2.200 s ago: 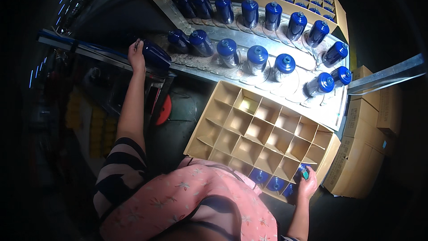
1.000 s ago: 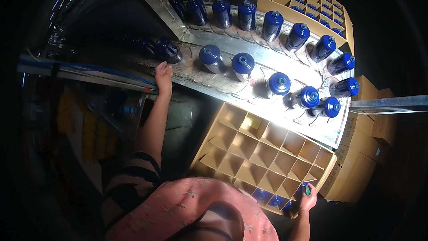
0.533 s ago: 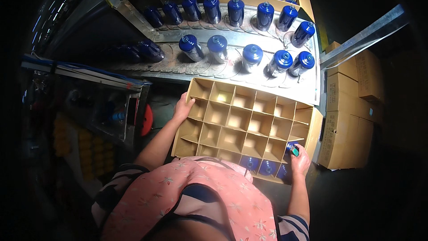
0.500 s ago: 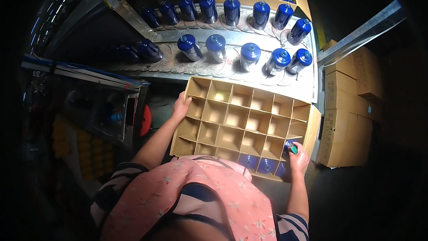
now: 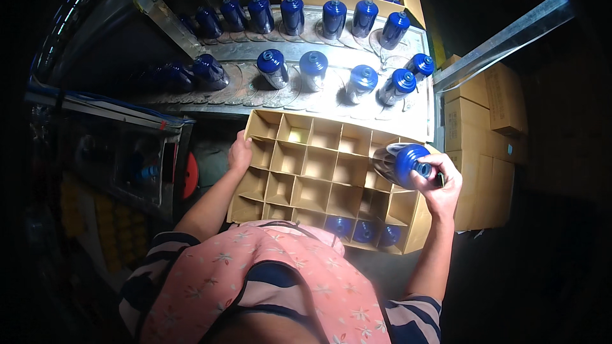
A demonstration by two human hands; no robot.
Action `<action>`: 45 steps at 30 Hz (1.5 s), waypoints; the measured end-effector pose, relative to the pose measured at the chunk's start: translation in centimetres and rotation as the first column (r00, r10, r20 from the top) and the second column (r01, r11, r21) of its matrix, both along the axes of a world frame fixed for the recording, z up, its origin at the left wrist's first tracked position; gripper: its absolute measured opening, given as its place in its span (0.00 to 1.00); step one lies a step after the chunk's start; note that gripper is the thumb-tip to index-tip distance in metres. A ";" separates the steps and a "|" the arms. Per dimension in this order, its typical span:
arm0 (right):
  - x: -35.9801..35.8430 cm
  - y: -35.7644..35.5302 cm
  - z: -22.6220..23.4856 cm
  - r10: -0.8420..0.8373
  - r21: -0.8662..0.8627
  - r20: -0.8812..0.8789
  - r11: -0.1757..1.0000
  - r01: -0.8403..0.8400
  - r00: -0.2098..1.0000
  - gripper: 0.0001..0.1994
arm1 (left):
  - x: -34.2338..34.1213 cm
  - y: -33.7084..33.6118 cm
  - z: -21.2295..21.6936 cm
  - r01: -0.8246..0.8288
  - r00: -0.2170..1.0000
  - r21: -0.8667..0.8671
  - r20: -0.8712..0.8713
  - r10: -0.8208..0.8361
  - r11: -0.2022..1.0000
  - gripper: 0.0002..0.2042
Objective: The person places blue plastic bottles from a conveyor belt into a cardboard box with dividers. After filling the box, the person closes the flaps and moves the box aside before returning to continue filling another box.
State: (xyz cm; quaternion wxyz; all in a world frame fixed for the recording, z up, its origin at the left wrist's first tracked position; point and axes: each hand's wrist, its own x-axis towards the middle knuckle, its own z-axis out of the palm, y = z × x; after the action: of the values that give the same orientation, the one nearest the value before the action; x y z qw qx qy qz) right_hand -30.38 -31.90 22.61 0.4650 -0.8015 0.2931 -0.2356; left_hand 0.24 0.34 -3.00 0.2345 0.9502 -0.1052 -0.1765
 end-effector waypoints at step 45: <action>26.2 -6.0 -17.2 -0.144 -0.099 -0.384 0.988 0.115 0.912 0.23 | -0.5 0.1 1.5 0.015 0.998 0.079 0.062 -0.020 0.997 0.15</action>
State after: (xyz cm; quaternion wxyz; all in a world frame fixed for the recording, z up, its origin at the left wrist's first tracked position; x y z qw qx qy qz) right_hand -4.21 -37.88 5.41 0.3505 -0.8279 0.4233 -0.1124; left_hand -0.25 0.48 -1.51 0.1918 0.9628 -0.1140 -0.1526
